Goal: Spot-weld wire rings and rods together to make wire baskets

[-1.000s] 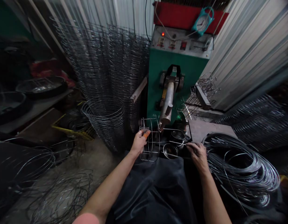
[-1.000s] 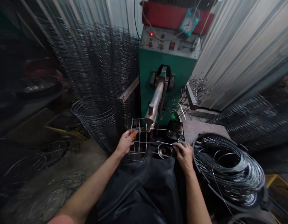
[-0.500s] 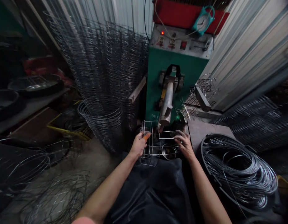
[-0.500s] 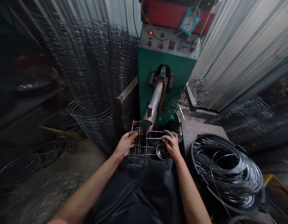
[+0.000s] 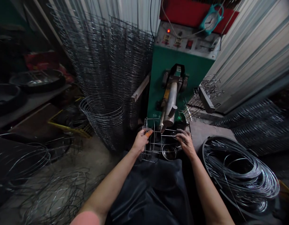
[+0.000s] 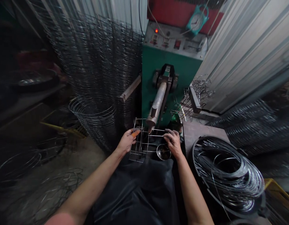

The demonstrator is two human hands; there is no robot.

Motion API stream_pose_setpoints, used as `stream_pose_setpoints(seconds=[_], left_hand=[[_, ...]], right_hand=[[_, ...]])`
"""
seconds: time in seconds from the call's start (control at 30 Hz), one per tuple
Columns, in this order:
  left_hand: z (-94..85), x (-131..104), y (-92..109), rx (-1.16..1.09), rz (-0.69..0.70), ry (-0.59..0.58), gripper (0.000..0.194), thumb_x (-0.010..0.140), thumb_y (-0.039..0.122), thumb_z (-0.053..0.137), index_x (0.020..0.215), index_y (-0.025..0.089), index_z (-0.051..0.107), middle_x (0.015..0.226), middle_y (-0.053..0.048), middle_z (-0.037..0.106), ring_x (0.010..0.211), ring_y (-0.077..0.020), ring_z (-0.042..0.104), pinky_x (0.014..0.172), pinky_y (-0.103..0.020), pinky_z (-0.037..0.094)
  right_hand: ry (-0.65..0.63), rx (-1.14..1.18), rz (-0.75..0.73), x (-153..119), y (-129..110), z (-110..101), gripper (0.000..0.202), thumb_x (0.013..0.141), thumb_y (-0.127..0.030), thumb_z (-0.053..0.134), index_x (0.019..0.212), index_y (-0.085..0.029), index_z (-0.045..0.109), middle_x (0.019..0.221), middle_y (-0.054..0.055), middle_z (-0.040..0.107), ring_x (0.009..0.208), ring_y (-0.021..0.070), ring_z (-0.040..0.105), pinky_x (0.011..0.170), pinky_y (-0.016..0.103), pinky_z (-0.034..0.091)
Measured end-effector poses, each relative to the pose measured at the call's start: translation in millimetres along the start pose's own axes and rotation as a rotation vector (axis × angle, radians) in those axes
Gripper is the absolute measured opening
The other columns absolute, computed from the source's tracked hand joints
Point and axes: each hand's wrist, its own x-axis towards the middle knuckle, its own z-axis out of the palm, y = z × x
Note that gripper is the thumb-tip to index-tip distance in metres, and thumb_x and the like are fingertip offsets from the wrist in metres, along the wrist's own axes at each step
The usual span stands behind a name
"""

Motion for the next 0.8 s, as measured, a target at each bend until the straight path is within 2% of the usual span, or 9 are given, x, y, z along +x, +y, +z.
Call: stream_pose_setpoints(seconds=[0.2,0.53,0.67,0.73,0.8], left_hand=[[0.5,7,0,-0.056,-0.021,-0.017,0.042,0.047,0.038,0.078,0.075,0.015,0.056,0.053,0.008,0.038,0.040,-0.0013,0.024,0.035,-0.015,0.012],[2.8,19,1,-0.007,-0.065,0.025,0.035,0.052,0.033,0.078,0.073,0.015,0.057,0.052,0.008,0.037,0.040,-0.0021,0.024,0.035,-0.016,0.011],[-1.1,8,4,0.047,-0.020,-0.008,0.034,0.054,0.035,0.077,0.074,0.016,0.057,0.051,0.008,0.037,0.040,-0.0024,0.027,0.037,-0.015,0.014],[-11.0,-5,0,0.092,0.012,-0.043,0.033,0.056,0.038,0.075,0.075,0.016,0.059,0.051,0.008,0.038,0.040,-0.0023,0.028,0.037,-0.015,0.016],[-26.6,-21,-4,0.123,0.034,-0.104,0.033,0.058,0.040,0.074,0.077,0.016,0.060,0.051,0.008,0.038,0.039,-0.0022,0.027,0.037,-0.015,0.017]], right_hand=[[-0.014,0.009,0.005,5,4,1,0.021,0.087,-0.036,0.046,0.085,-0.024,0.064,0.115,0.003,0.059,0.102,0.0243,0.044,0.092,0.044,0.035],[-0.018,0.051,0.015,12,8,4,0.021,0.087,-0.036,0.047,0.083,-0.024,0.064,0.111,0.004,0.061,0.101,0.0237,0.045,0.091,0.044,0.035],[-0.018,0.076,0.033,5,-6,1,0.023,0.085,-0.039,0.049,0.081,-0.024,0.066,0.111,0.005,0.062,0.101,0.0245,0.046,0.092,0.046,0.036],[-0.050,0.132,0.039,-6,-16,-6,0.023,0.084,-0.040,0.051,0.082,-0.024,0.067,0.114,0.006,0.060,0.105,0.0249,0.046,0.094,0.046,0.036],[-0.081,0.227,0.090,-26,-18,-19,0.023,0.083,-0.040,0.053,0.093,-0.025,0.067,0.121,0.006,0.057,0.112,0.0248,0.046,0.097,0.046,0.036]])
